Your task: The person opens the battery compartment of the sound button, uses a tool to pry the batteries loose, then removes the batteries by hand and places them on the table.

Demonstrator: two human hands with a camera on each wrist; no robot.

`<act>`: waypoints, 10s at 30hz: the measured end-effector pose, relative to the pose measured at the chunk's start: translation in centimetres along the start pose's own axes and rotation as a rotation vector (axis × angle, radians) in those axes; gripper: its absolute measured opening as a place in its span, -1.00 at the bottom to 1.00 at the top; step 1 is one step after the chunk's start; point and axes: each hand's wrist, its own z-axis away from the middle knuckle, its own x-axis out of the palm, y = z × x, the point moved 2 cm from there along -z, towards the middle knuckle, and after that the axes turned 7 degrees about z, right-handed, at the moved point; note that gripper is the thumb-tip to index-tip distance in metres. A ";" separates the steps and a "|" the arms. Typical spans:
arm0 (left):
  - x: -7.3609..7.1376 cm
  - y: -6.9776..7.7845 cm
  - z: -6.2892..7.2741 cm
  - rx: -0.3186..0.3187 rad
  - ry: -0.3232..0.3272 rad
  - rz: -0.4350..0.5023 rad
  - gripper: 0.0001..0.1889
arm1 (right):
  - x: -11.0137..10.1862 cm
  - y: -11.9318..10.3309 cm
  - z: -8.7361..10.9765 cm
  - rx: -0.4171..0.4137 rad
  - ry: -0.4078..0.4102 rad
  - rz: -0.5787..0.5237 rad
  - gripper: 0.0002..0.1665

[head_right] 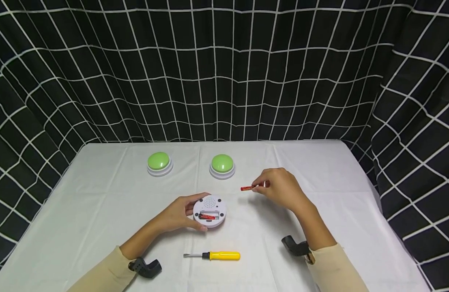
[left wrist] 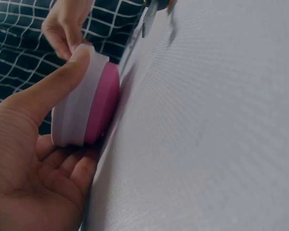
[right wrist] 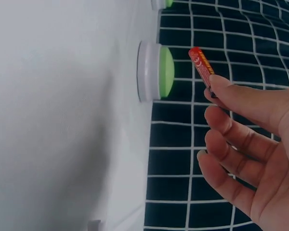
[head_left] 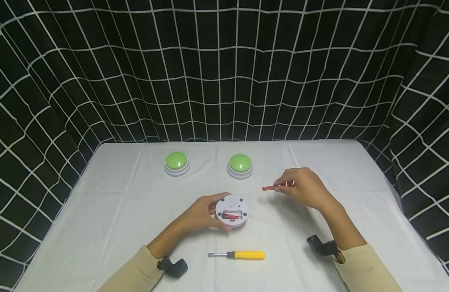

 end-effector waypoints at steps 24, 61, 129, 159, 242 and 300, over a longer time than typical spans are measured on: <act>-0.1 0.1 -0.2 0.006 -0.012 -0.001 0.05 | 0.8 4.2 1.5 0.080 0.006 0.013 -0.90; -0.2 0.2 0.0 -0.015 -0.006 0.014 0.04 | 2.3 5.8 0.0 0.126 -0.149 0.114 -0.89; -0.1 0.1 -0.2 0.024 -0.048 0.028 0.01 | 4.7 -11.0 0.6 -0.250 -0.040 0.108 -0.85; -0.4 0.3 -0.1 0.032 -0.048 0.018 0.00 | 6.2 -11.4 0.5 -0.242 -0.037 0.092 -0.90; -0.2 0.1 -0.1 -0.021 0.009 -0.007 0.05 | 1.1 0.7 3.2 0.009 0.023 0.147 -0.84; -0.3 0.2 -0.1 0.001 -0.012 0.004 0.03 | 3.7 -6.0 2.1 -0.056 -0.113 0.164 -0.32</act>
